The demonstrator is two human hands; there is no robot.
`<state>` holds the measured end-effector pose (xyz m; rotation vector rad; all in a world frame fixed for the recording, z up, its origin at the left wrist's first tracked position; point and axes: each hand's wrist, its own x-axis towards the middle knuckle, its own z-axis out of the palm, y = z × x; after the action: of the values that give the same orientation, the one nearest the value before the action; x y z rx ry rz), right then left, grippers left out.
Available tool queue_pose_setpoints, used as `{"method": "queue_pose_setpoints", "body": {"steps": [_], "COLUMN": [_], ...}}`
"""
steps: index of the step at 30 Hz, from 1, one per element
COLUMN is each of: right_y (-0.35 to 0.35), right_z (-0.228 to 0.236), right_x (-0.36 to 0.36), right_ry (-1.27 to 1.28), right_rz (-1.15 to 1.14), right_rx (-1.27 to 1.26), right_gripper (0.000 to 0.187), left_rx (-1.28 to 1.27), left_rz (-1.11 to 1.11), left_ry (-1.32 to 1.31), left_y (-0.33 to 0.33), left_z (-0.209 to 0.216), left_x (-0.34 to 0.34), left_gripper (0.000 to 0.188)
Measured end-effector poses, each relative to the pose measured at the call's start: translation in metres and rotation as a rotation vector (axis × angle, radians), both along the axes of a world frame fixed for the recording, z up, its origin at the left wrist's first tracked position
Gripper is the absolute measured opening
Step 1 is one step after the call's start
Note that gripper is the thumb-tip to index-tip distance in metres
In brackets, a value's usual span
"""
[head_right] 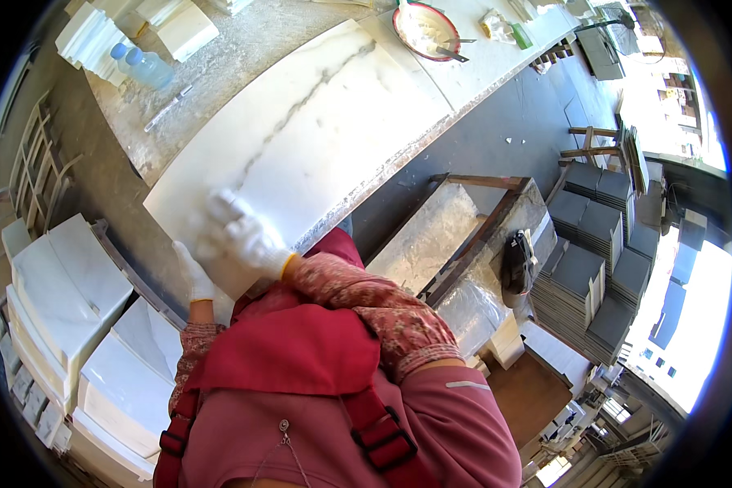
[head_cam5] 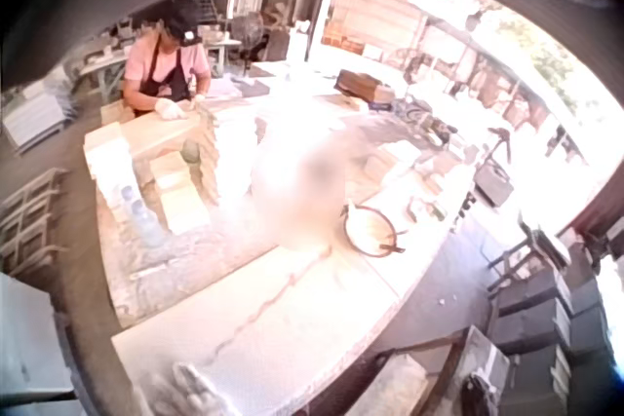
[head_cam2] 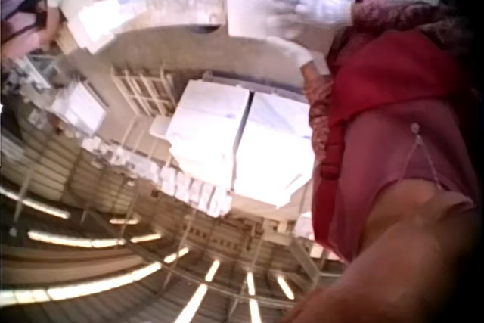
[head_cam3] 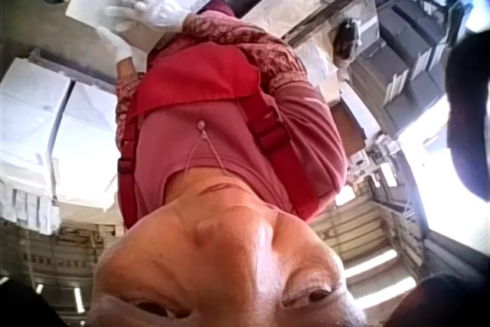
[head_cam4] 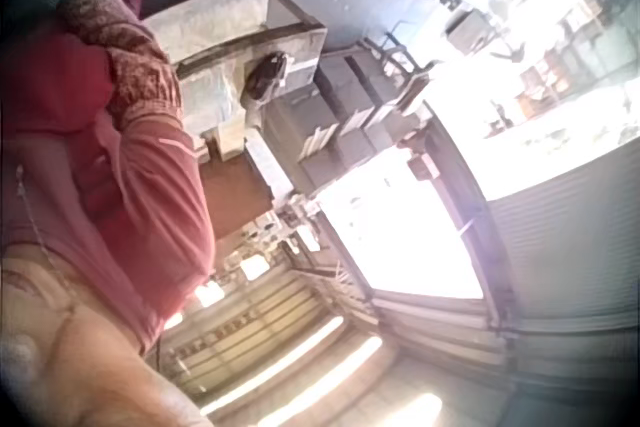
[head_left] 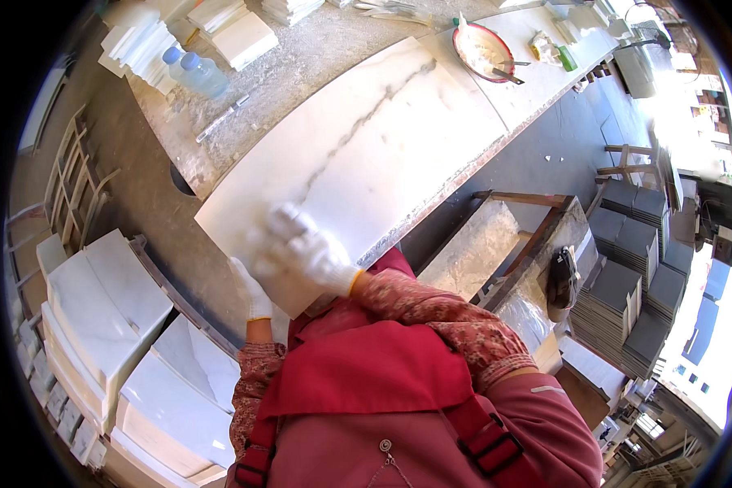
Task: The person applies a white paste to the surface of a large stone slab using a putty knife, then scrapes and wipes the surface with gloved hands. The person repeatedly lifts, flips, and stacks the slabs on a wooden rack while working in a workshop environment.
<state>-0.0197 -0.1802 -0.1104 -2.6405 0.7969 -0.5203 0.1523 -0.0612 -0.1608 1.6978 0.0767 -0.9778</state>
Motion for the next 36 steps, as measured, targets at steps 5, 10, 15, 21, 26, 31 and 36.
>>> {"method": "queue_pose_setpoints", "body": {"steps": [5, 10, 15, 21, 26, 31, 36], "right_y": [0.026, -0.041, -0.116, -0.111, -0.071, -0.143, -0.242], "right_z": [0.02, 0.043, 0.02, 0.05, 0.048, 0.032, 0.013], "right_x": [0.014, -0.079, -0.176, -0.15, -0.143, -0.215, -0.313], "right_ry": [-0.174, 0.289, 0.633, 0.752, 0.164, 0.148, 0.28], "right_rz": [0.234, 0.209, -0.312, -0.179, -0.075, -0.327, -0.82], "right_rx": [0.143, -0.332, -0.197, -0.558, -0.021, 0.073, 0.079], "right_gripper": [0.03, 0.052, 0.063, 0.052, 0.054, 0.067, 0.049], "left_rx": [-0.151, -0.207, -0.068, -0.033, 0.065, 0.187, 0.298], "left_rz": [0.033, -0.069, -0.066, -0.016, -0.055, -0.063, -0.174], "left_ry": [0.293, 0.063, 0.008, -0.01, -0.103, -0.187, -0.361], "left_y": [-0.001, 0.017, 0.018, 0.029, 0.027, 0.028, 0.005], "left_z": [0.038, 0.006, 0.009, -0.012, -0.013, -0.008, 0.026], "left_x": [0.013, 0.03, 0.018, -0.003, -0.011, -0.011, -0.03], "left_gripper": [0.077, 0.071, 0.069, 0.071, 0.071, 0.07, 0.072]}}
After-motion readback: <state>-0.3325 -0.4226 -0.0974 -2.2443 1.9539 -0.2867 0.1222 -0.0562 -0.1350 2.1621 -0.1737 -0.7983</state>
